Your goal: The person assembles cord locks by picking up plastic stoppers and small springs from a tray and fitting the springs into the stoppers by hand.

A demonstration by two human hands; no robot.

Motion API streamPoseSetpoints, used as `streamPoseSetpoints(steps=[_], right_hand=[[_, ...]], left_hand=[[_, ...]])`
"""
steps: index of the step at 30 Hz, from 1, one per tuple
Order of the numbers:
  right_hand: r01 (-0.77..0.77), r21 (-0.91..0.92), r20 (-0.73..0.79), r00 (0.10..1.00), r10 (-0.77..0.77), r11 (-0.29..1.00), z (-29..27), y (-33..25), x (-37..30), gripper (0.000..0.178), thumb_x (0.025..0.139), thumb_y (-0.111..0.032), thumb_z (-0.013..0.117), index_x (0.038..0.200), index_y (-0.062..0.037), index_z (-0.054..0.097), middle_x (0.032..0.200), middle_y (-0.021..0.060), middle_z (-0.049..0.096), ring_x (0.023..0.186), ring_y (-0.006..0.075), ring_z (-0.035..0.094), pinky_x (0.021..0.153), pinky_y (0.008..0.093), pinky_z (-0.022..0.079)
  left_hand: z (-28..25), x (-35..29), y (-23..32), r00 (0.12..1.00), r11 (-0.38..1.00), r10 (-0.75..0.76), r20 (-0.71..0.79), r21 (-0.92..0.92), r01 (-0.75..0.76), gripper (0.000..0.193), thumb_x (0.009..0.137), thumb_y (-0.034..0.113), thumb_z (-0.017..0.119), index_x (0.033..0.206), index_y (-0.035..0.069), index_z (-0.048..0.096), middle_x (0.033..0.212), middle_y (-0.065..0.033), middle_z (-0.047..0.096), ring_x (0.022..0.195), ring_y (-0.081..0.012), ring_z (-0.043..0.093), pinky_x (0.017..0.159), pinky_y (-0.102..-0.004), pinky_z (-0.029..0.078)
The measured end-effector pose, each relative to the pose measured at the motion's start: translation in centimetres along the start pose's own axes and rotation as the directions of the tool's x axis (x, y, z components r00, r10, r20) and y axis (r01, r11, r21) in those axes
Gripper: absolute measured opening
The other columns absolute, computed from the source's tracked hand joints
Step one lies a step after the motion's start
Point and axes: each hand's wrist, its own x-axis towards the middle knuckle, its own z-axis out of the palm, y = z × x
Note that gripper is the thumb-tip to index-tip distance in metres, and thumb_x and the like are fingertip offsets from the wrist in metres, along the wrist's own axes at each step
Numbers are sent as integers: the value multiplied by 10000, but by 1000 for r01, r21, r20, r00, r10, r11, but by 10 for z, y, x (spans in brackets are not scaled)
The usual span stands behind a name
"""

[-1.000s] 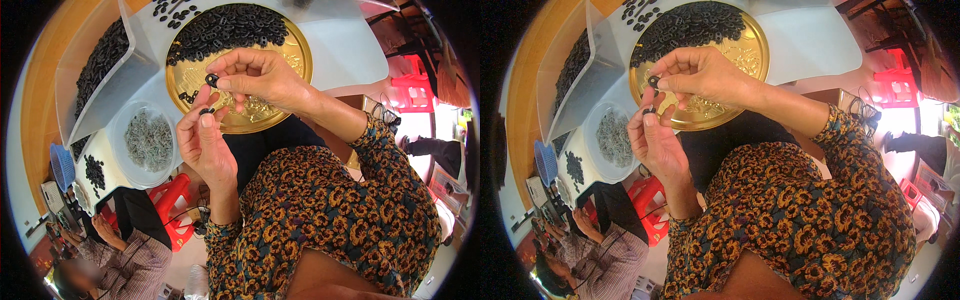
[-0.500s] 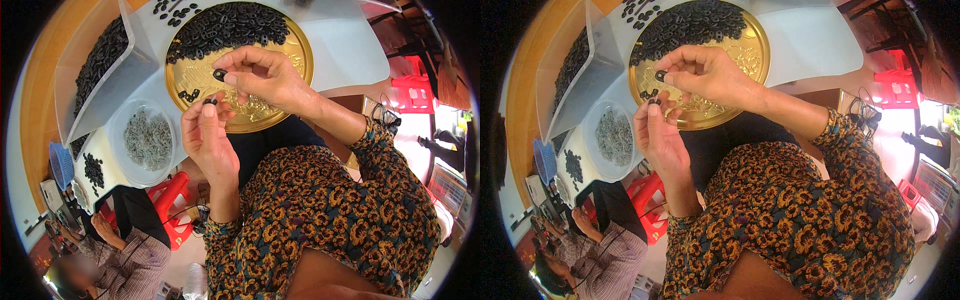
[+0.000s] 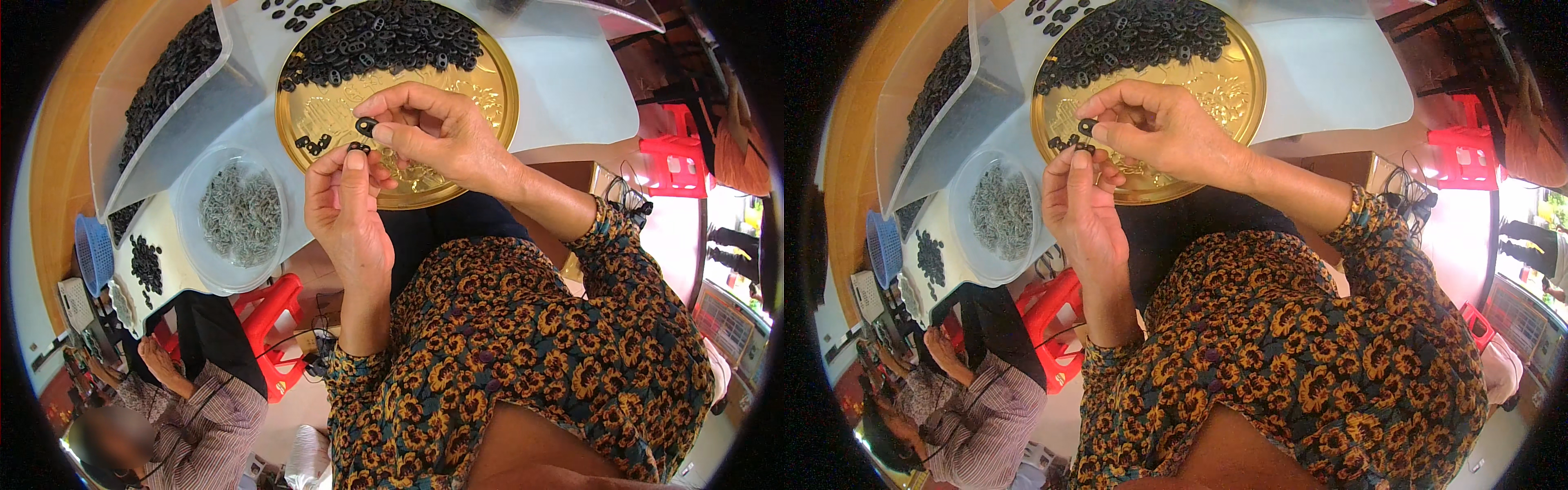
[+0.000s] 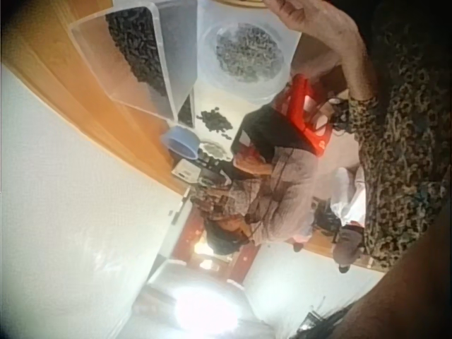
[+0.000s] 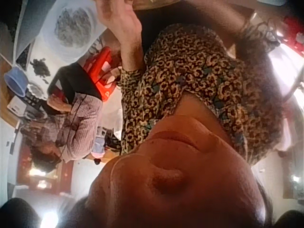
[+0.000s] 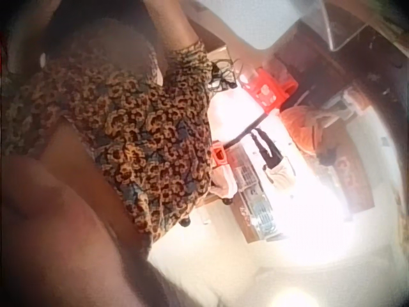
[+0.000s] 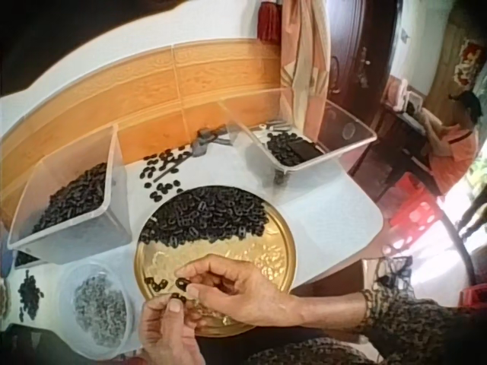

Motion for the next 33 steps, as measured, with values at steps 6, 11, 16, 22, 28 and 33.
streamPoseSetpoints(steps=[6, 11, 16, 22, 28, 33], right_hand=[[33, -67, -30, 999, -35, 997, 0, 6, 1, 238, 922, -96, 602, 1137, 5, 605, 870, 3, 618, 813, 47, 577, 739, 211, 481], [25, -66, -13, 1000, -26, 998, 0, 8, 0, 236, 918, -99, 606, 1131, 3, 609, 855, -4, 608, 804, 41, 568, 725, 206, 476], [23, -107, -45, 999, -28, 994, -2, 11, 2, 225, 918, -104, 609, 1119, -5, 619, 835, -15, 591, 763, 27, 544, 676, 193, 457], [27, -98, -24, 999, -30, 995, -1, 12, 2, 223, 912, -125, 622, 1106, -16, 633, 823, -20, 589, 737, 25, 531, 652, 189, 446], [37, -172, -23, 999, -42, 984, 0, 15, 1, 218, 899, -116, 627, 1089, -10, 637, 806, -10, 601, 723, 32, 538, 636, 204, 457], [63, -203, -22, 997, -69, 977, 2, 22, 1, 204, 908, -105, 614, 1081, 0, 636, 811, 9, 621, 703, 46, 558, 624, 214, 478]], left_hand=[[0, 1, -1, 999, 1000, -23, -30, 20, 24, 129, 933, 86, 604, 1027, 3, 571, 887, -85, 643, 742, -137, 595, 664, -277, 510], [0, 1, -2, 999, 1000, -24, -33, 4, 24, 122, 932, 81, 602, 1017, 1, 568, 884, -89, 642, 739, -140, 596, 664, -278, 511], [-2, 1, -4, 999, 1000, -11, -50, 21, 12, 119, 926, 81, 607, 1010, 9, 564, 881, -84, 637, 750, -135, 594, 657, -276, 502], [-4, 1, -5, 999, 1000, -25, -39, 16, 26, 117, 926, 89, 609, 1002, 12, 563, 880, -79, 633, 757, -129, 595, 655, -269, 497], [-3, 0, -5, 999, 1000, -7, -37, 9, 7, 105, 930, 79, 604, 995, 6, 564, 886, -83, 636, 747, -130, 591, 662, -271, 502], [0, 1, -10, 999, 999, -34, -34, -31, 33, 118, 934, 82, 606, 1002, -8, 574, 891, -90, 637, 747, -136, 594, 679, -276, 513]])
